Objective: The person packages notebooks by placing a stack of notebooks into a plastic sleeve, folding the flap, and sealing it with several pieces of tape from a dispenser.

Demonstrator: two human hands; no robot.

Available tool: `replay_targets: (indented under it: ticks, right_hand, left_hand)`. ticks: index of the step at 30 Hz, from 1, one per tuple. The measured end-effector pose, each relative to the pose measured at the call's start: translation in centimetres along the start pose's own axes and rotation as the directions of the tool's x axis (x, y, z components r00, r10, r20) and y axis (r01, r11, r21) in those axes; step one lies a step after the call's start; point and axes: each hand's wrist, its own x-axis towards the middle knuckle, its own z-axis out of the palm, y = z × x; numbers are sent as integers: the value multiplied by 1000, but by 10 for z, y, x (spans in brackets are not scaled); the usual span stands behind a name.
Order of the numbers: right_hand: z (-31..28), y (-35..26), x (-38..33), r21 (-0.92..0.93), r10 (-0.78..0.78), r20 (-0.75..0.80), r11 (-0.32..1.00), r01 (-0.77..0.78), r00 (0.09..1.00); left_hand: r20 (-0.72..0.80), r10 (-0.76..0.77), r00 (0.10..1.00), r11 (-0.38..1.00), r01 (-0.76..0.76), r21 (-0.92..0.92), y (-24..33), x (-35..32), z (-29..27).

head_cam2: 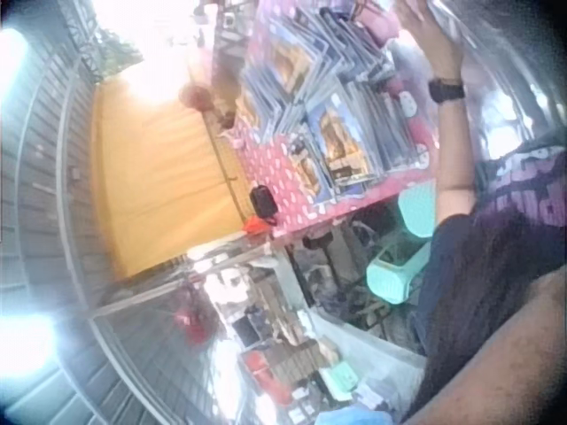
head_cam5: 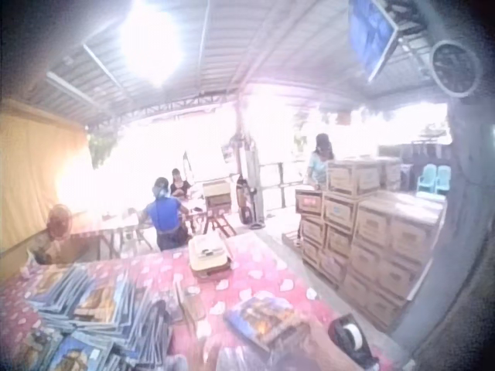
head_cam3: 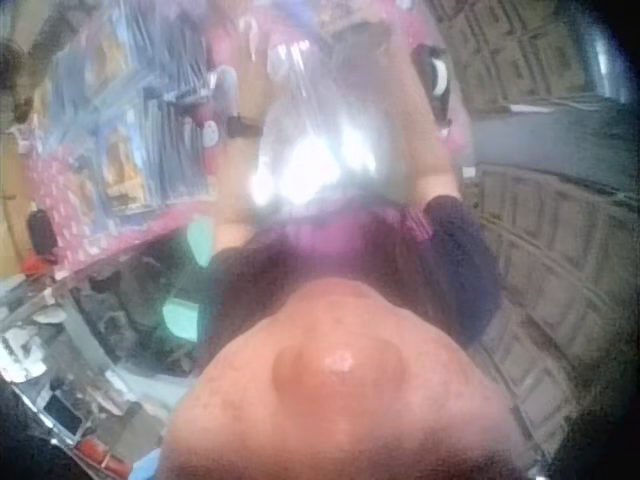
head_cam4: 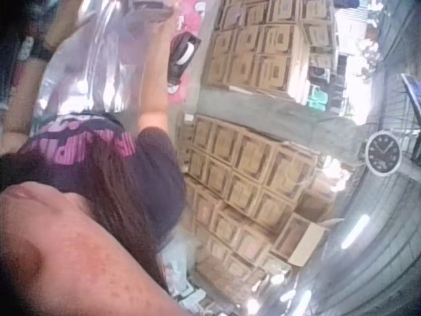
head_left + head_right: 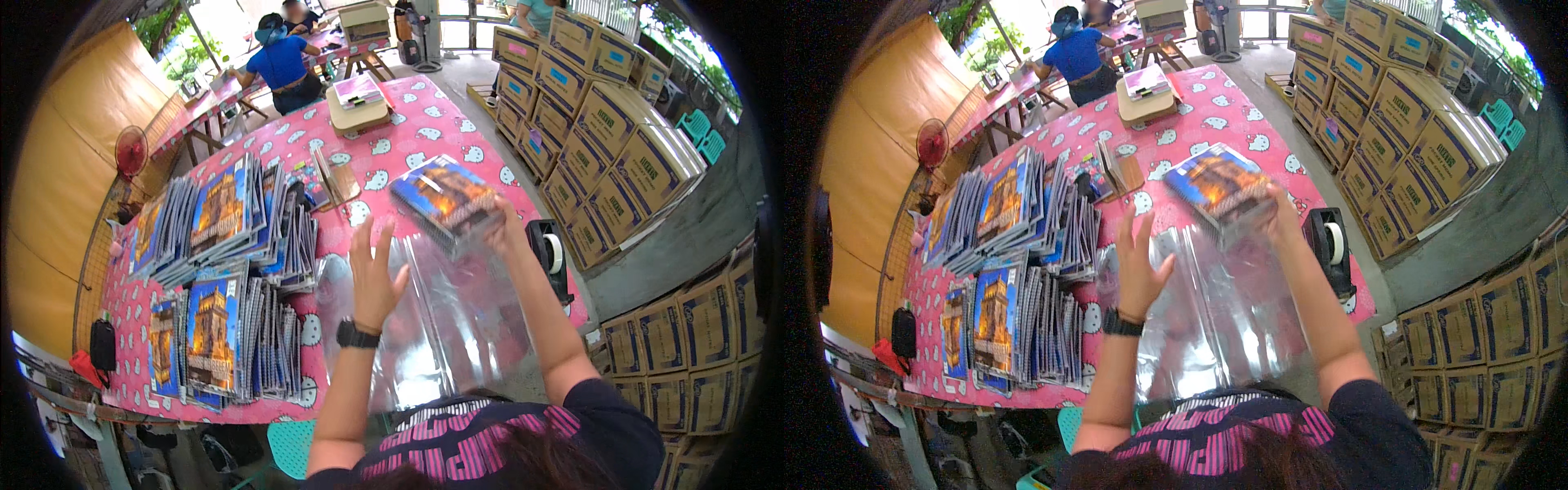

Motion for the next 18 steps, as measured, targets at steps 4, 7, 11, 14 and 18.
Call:
replay_targets:
  ticks: [4, 7, 11, 14, 18]
  right_hand:
    - [0, -46, 91, -279, -188, -395, 957, 77, 899]
    - [-54, -83, 145, -512, -204, -537, 850, -124, 818]
    - [-104, -85, 183, -859, -466, -468, 37, -511, 751]
    - [-123, -65, 201, -930, -518, -337, 51, -364, 786]
    - [-152, -108, 218, -961, -185, -252, 165, -223, 950]
  left_hand:
    - [169, -155, 973, 984, 167, -61, -7, -71, 3]
    - [230, -379, 897, 913, 403, -68, -5, -128, -12]
    - [82, -655, 751, 755, 647, 105, 0, -185, -50]
    - [-37, -744, 667, 661, 743, 107, 2, -206, -66]
    - [-132, -655, 744, 738, 668, 100, 15, -199, -83]
